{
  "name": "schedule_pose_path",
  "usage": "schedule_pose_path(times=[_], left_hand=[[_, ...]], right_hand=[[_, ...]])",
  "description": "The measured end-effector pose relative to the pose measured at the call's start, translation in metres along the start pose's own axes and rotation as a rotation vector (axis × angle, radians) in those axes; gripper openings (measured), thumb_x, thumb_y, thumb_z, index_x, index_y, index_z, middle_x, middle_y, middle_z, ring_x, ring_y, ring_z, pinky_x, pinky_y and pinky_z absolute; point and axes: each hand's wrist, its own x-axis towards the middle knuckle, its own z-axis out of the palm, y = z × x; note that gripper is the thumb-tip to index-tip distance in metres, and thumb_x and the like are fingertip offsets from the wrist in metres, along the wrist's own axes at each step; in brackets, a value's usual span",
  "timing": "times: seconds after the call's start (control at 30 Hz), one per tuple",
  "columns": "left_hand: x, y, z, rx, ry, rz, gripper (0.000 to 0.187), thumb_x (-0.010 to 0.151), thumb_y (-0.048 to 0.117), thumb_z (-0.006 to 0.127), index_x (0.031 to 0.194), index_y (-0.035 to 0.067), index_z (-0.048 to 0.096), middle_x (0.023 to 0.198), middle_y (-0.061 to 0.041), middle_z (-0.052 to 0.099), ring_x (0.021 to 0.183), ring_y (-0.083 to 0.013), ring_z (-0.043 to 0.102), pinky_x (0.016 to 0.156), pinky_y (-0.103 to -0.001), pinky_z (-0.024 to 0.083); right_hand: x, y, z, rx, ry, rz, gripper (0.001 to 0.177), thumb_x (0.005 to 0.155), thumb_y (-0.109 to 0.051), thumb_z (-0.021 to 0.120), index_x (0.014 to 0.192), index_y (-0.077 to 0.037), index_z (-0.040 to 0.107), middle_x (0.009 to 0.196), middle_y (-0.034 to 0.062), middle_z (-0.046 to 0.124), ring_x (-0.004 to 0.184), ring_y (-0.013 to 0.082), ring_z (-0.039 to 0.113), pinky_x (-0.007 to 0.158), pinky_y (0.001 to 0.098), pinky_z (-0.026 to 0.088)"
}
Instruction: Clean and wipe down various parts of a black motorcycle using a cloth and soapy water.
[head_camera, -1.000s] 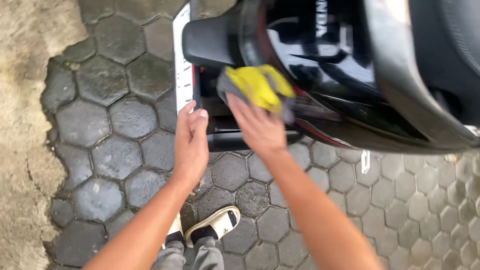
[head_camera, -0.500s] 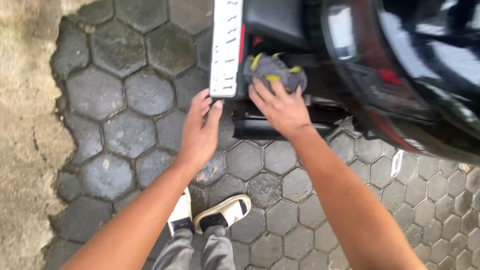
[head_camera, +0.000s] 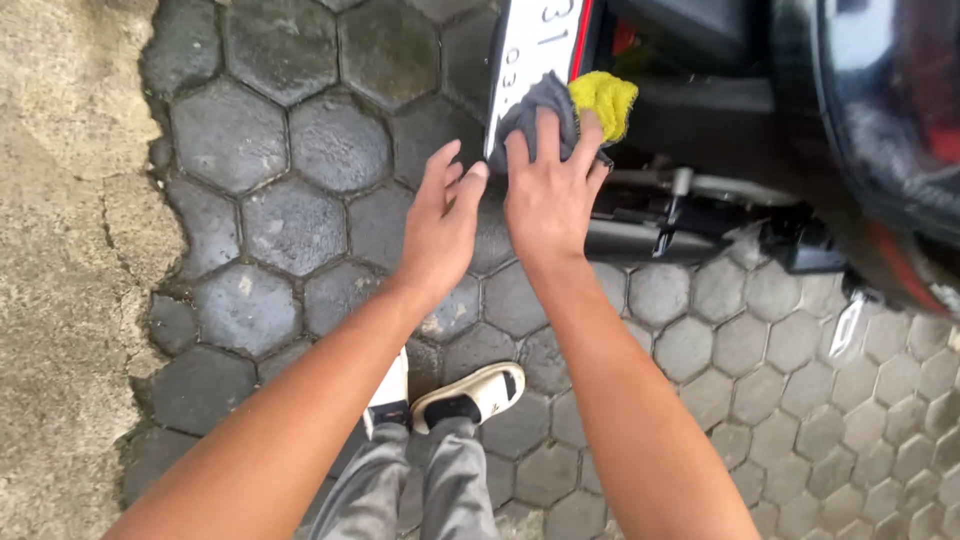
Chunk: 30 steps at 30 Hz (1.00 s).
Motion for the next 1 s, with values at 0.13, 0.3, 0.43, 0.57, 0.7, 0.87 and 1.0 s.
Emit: schedule_pose_path(times=[0.13,0.3,0.43,0.57,0.7,0.87,1.0], left_hand=[[-0.020,-0.008,0.006,0.209,-0.036,0.310,0.050,0.106,0.034,0.058,0.143,0.002,0.050,0.133,-0.022,0.061,0.121,-0.0312,0.063,0.104,-0.040,0.049],[-0.037,-0.051,0.022,0.256,-0.063,0.207,0.049,0.103,0.031,0.059,0.141,0.001,0.050,0.131,-0.023,0.061,0.120,-0.0329,0.063,0.104,-0.043,0.048],[-0.039,-0.073,0.034,0.296,-0.104,0.179,0.055,0.101,0.030,0.061,0.144,0.000,0.045,0.133,-0.024,0.058,0.123,-0.0348,0.060,0.105,-0.044,0.046],[-0.041,-0.083,0.041,0.353,-0.140,0.286,0.057,0.102,0.031,0.062,0.147,0.000,0.043,0.136,-0.025,0.056,0.125,-0.0358,0.058,0.107,-0.044,0.045],[-0.040,-0.084,0.053,0.385,-0.142,0.288,0.057,0.104,0.032,0.061,0.148,0.001,0.042,0.140,-0.024,0.055,0.128,-0.0352,0.058,0.110,-0.043,0.045],[-0.035,-0.080,0.081,0.355,-0.118,0.316,0.057,0.107,0.034,0.055,0.150,-0.001,0.042,0.144,-0.025,0.051,0.136,-0.0405,0.051,0.114,-0.045,0.040],[-0.024,-0.108,0.102,0.318,-0.030,0.382,0.057,0.114,0.037,0.048,0.153,-0.003,0.039,0.151,-0.027,0.048,0.142,-0.0416,0.047,0.118,-0.047,0.036]], right_hand=[[-0.055,0.010,-0.004,0.206,0.048,0.073,0.037,0.084,-0.001,0.071,0.119,-0.014,0.066,0.139,0.0126,0.051,0.131,0.0465,0.043,0.105,0.0564,0.044],[-0.107,0.005,0.032,0.546,0.129,0.273,0.049,0.088,0.004,0.061,0.136,-0.009,0.060,0.146,0.0163,0.047,0.136,0.0453,0.048,0.116,0.0553,0.043],[-0.119,0.003,0.073,0.451,0.087,0.256,0.044,0.091,-0.007,0.064,0.135,-0.012,0.061,0.148,0.0147,0.051,0.140,0.0496,0.043,0.115,0.0566,0.040],[-0.136,0.041,0.087,0.477,0.091,0.170,0.049,0.086,-0.008,0.063,0.135,-0.013,0.065,0.146,0.0136,0.055,0.142,0.0469,0.044,0.118,0.0571,0.038],[-0.201,0.155,0.145,0.342,0.216,0.190,0.044,0.097,-0.002,0.061,0.141,-0.005,0.064,0.149,0.0103,0.059,0.145,0.0397,0.052,0.124,0.0543,0.039],[-0.193,0.183,0.146,0.100,0.033,0.568,0.054,0.089,-0.012,0.067,0.140,0.001,0.055,0.146,0.0258,0.050,0.135,0.0468,0.043,0.115,0.0578,0.035],[-0.121,0.081,0.128,0.275,0.132,0.902,0.037,0.098,-0.019,0.061,0.134,-0.009,0.060,0.141,0.0180,0.055,0.122,0.0436,0.047,0.106,0.0540,0.041]])
